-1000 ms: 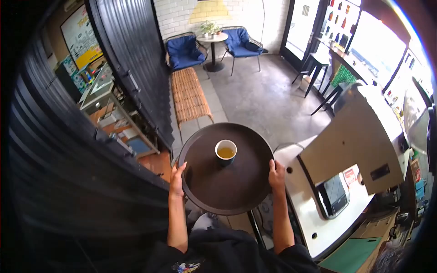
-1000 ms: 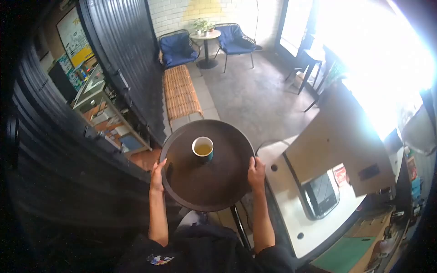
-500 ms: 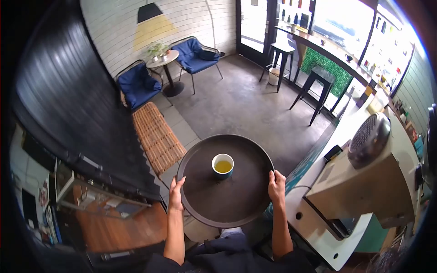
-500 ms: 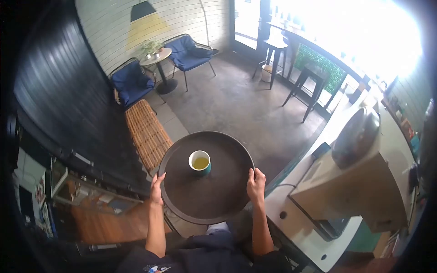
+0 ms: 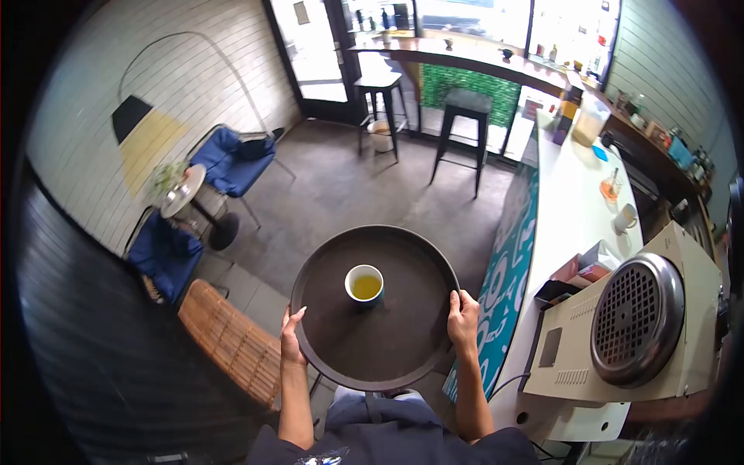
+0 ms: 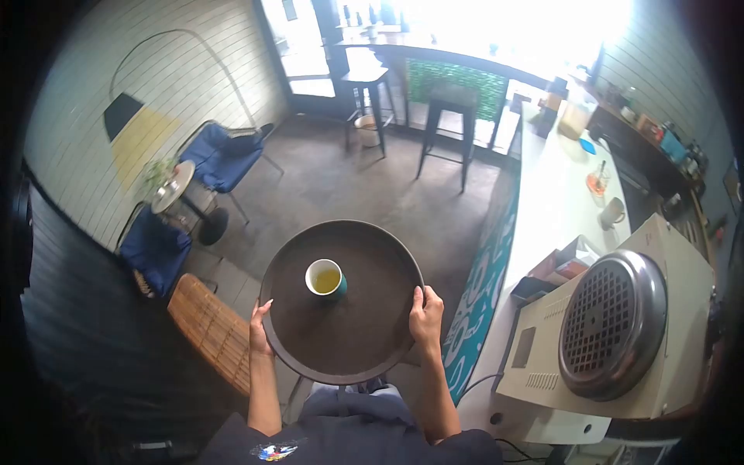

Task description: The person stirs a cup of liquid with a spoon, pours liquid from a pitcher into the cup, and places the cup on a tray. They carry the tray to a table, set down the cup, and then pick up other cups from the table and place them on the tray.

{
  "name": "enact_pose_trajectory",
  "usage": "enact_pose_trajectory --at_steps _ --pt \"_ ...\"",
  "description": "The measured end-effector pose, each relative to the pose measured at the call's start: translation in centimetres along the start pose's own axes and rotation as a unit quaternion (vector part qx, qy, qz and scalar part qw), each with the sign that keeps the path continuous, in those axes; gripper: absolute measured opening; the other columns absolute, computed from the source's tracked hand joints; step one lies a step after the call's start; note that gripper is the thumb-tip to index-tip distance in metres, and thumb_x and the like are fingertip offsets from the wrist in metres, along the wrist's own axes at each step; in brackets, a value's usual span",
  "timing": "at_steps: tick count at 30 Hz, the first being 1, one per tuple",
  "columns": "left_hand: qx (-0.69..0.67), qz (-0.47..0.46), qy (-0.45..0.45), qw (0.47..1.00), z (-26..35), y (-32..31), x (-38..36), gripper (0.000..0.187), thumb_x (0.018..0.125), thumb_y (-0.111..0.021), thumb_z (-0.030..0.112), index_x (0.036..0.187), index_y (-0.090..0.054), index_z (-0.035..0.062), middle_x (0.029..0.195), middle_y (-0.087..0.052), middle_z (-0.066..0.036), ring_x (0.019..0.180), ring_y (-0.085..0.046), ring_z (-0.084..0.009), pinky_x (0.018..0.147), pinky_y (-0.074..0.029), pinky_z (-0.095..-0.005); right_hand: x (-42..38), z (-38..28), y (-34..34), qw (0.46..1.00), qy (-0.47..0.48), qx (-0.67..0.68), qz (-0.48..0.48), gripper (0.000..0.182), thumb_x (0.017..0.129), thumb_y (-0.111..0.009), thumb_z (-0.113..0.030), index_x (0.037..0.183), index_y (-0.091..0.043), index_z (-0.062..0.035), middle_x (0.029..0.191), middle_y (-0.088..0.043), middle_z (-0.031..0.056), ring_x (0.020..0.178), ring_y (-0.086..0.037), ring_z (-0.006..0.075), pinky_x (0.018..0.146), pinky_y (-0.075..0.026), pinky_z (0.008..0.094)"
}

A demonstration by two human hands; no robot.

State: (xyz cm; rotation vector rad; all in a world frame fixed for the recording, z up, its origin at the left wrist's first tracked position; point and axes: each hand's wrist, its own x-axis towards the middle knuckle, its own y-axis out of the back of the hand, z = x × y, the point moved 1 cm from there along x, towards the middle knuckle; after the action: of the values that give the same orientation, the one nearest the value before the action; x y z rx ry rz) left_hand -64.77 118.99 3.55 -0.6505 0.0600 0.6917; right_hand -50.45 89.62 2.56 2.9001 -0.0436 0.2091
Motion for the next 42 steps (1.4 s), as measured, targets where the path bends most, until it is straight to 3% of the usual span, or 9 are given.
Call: enact_pose_trajectory --at_steps 1,4,8,17,21,23,24,28,42 --pt "-0.001 -0.016 0.01 1.0 -0.3 -0.5 2.0 0.056 0.081 -0.058 0.015 0.133 -0.04 0.0041 0.118 -0.055 -0.015 0.104 -0.058 -0.0256 0.09 -0.049 -0.0356 1.2 0.0 0.0 1.0 -0.019 0.003 0.006 0.027 0.094 -0.049 -0.012 0.074 -0.047 0.0052 0.058 -0.041 0.0085 0.059 -0.036 0.0119 0.053 -0.034 0.0339" --pt "0.014 -0.011 0.023 1.0 -1.8 -2.4 7.8 0.04 0.083 -0.057 0.029 0.111 -0.057 0.0006 0.109 -0.062 -0.013 0.098 -0.061 -0.0252 0.088 -0.049 -0.0359 4.7 -0.3 0.3 0.998 -0.036 -0.005 0.048 0.027 0.095 -0.049 -0.012 0.072 -0.047 0.004 0.059 -0.039 0.0026 0.06 -0.035 0.009 0.052 -0.032 0.0311" --pt "-0.052 -0.082 0.055 0.994 -2.1 -8.7 13.5 0.036 0.082 -0.057 0.029 0.105 -0.059 0.0008 0.104 -0.064 -0.013 0.095 -0.062 -0.0247 0.087 -0.049 -0.0352 10.1 -0.4 0.9 0.994 -0.055 -0.01 0.099 0.028 0.095 -0.049 -0.012 0.07 -0.047 0.0019 0.06 -0.039 -0.0015 0.06 -0.034 0.0071 0.051 -0.03 0.0294" --pt "-0.007 -0.13 0.079 0.988 -5.2 -19.8 30.1 0.036 0.08 -0.056 0.029 0.102 -0.061 0.0003 0.102 -0.065 -0.013 0.092 -0.062 -0.0255 0.086 -0.049 -0.0353 23.8 0.0 0.1 0.978 -0.051 -0.027 0.199 0.025 0.094 -0.053 -0.011 0.072 -0.054 0.0009 0.06 -0.044 -0.0055 0.055 -0.036 0.0028 0.047 -0.029 0.0235" --pt "-0.089 -0.192 0.17 0.962 -5.4 -25.2 35.2 0.032 0.081 -0.055 0.026 0.099 -0.062 0.0006 0.099 -0.066 -0.012 0.09 -0.063 -0.0255 0.084 -0.05 -0.0353 29.3 0.6 0.4 0.973 -0.047 -0.064 0.215 0.024 0.094 -0.052 -0.011 0.072 -0.054 0.0009 0.061 -0.045 -0.0055 0.055 -0.037 0.0028 0.047 -0.029 0.0232" --pt "-0.058 -0.173 0.176 0.967 -5.5 -27.5 37.9 0.032 0.082 -0.055 0.026 0.1 -0.062 0.0006 0.099 -0.066 -0.012 0.089 -0.064 -0.0257 0.083 -0.05 -0.0352 32.1 0.6 0.0 0.972 -0.069 -0.026 0.223 0.02 0.092 -0.052 -0.009 0.079 -0.058 0.0052 0.062 -0.053 0.0005 0.06 -0.045 0.0056 0.052 -0.037 0.0265" --pt "-0.031 -0.145 0.179 0.973 -5.6 -28.6 39.0 0.033 0.082 -0.054 0.026 0.101 -0.063 0.0006 0.099 -0.067 -0.012 0.089 -0.064 -0.0259 0.083 -0.051 -0.0352 33.6 0.7 -0.2 0.971 -0.037 -0.04 0.233 0.024 0.093 -0.052 -0.01 0.073 -0.055 0.001 0.061 -0.046 -0.0054 0.055 -0.038 0.0028 0.048 -0.03 0.0226" --pt "-0.022 -0.185 0.215 0.959 -4.5 -33.5 41.4 0.031 0.082 -0.057 0.026 0.1 -0.063 0.0024 0.097 -0.066 -0.011 0.088 -0.064 -0.0235 0.081 -0.051 -0.0336 38.7 1.0 -0.5 0.972 -0.077 -0.019 0.22 0.019 0.091 -0.053 -0.007 0.076 -0.058 0.0015 0.063 -0.048 -0.0055 0.056 -0.039 0.0027 0.049 -0.031 0.0221" --pt "-0.048 -0.16 0.189 0.968 -9.7 -46.9 60.3 0.029 0.081 -0.056 0.022 0.097 -0.063 0.0 0.095 -0.066 -0.013 0.086 -0.064 -0.0246 0.078 -0.052 -0.0341 63.2 4.3 -0.6 0.978 -0.04 0.012 0.203 0.014 0.089 -0.051 -0.003 0.086 -0.061 0.0069 0.071 -0.059 0.0011 0.064 -0.05 0.0057 0.058 -0.041 0.024"
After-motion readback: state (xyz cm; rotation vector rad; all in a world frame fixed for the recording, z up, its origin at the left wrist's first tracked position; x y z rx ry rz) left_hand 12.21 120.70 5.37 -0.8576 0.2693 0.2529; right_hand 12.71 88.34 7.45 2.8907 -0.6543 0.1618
